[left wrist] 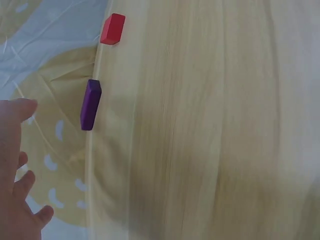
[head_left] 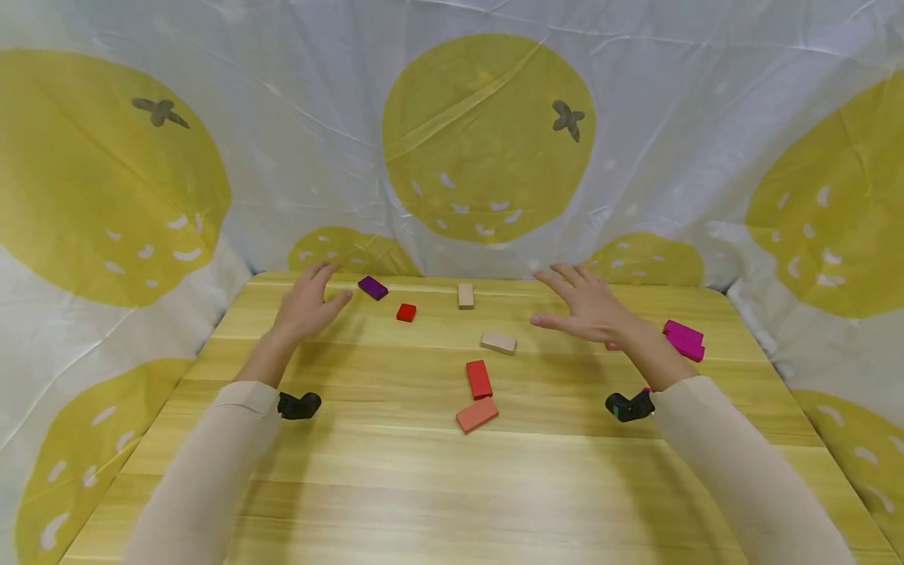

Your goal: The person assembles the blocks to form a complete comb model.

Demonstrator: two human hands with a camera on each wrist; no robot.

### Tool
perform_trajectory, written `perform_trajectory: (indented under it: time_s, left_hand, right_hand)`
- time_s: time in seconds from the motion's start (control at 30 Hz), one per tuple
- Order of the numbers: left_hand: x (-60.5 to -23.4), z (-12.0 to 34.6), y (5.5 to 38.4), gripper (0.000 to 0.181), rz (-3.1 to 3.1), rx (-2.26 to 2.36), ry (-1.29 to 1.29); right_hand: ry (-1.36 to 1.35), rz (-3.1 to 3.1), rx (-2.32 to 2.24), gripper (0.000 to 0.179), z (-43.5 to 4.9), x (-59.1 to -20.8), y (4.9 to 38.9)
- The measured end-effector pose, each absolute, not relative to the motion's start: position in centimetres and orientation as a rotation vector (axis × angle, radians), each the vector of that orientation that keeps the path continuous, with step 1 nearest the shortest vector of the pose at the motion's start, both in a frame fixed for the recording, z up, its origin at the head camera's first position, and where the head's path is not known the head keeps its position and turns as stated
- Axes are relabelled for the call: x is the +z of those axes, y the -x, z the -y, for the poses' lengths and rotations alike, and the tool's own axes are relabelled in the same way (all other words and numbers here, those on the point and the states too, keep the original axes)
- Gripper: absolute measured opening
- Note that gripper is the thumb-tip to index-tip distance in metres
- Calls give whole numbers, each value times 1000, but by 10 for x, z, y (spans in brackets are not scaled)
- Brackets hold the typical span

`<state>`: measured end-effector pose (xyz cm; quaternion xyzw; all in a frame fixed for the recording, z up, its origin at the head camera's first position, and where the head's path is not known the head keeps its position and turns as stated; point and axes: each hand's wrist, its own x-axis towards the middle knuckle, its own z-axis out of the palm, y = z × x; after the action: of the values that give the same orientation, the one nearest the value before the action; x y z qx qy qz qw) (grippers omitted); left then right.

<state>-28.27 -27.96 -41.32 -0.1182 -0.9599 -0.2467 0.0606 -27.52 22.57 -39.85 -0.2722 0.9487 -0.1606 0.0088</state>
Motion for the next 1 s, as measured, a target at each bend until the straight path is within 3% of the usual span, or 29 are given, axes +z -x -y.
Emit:
perform_trajectory:
  time_s: [0.6, 1.0]
  left_hand:
    - [-450, 252, 325, 81, 2951, -932, 172]
    - [-461, 244, 331, 63, 2877, -993, 139]
  right_hand:
    - [985, -2745, -860, 71, -137, -437, 312]
    - [701, -2669, -1010, 75, -106, -455, 326]
